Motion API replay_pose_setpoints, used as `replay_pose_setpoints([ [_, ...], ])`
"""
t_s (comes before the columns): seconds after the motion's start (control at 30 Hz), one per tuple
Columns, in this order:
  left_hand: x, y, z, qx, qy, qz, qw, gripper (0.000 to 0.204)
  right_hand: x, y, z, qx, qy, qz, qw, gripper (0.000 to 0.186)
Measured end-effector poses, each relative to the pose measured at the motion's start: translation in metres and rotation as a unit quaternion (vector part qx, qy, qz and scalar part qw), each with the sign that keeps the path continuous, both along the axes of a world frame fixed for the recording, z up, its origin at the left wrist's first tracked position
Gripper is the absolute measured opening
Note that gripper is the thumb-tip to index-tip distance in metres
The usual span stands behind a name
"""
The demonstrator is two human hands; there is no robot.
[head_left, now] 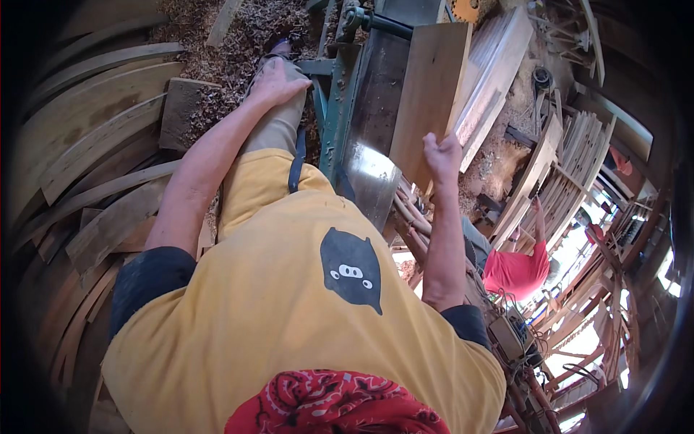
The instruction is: The person planes the edge and face of a wooden board using a jointer machine and then carries the board across the workshop.
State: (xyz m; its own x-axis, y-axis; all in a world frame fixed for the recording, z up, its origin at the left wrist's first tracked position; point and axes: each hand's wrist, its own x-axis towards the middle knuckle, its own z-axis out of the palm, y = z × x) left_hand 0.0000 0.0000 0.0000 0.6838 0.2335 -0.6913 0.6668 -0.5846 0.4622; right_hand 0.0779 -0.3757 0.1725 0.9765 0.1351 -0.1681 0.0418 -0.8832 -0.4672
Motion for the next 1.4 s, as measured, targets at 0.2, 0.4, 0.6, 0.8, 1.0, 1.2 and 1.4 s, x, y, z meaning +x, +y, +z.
replay_pose_setpoints([
  [0.2,-0.001,-0.001,0.0,0.022,-0.05,0.015,0.998,0.103,0.042,0.008,-0.011,-0.025,-0.007,-0.003,1.0,0.036],
  [0.4,0.008,0.006,0.01,-0.007,-0.007,0.017,1.0,0.109,0.094,0.029,-0.015,-0.043,0.013,-0.013,0.999,0.038],
  [0.6,0.009,0.017,0.012,-0.008,-0.029,0.019,0.999,0.106,0.171,0.053,-0.019,0.002,0.03,-0.002,1.0,0.036],
  [0.8,0.002,0.022,0.011,0.009,-0.033,0.026,0.999,0.105,0.211,0.084,-0.002,0.088,0.09,0.023,0.992,0.028],
  [1.0,0.007,0.02,0.026,-0.034,-0.005,0.02,0.999,0.105,0.076,0.025,0.023,0.002,-0.007,-0.015,1.0,0.029],
  [1.2,-0.003,0.011,0.022,-0.009,-0.02,0.003,1.0,0.105,-0.073,-0.012,0.027,0.072,-0.014,-0.032,0.997,0.036],
  [1.4,-0.009,0.004,0.021,0.005,-0.036,0.003,0.999,0.105,-0.048,-0.016,0.009,-0.125,0.0,-0.022,0.992,0.035],
])
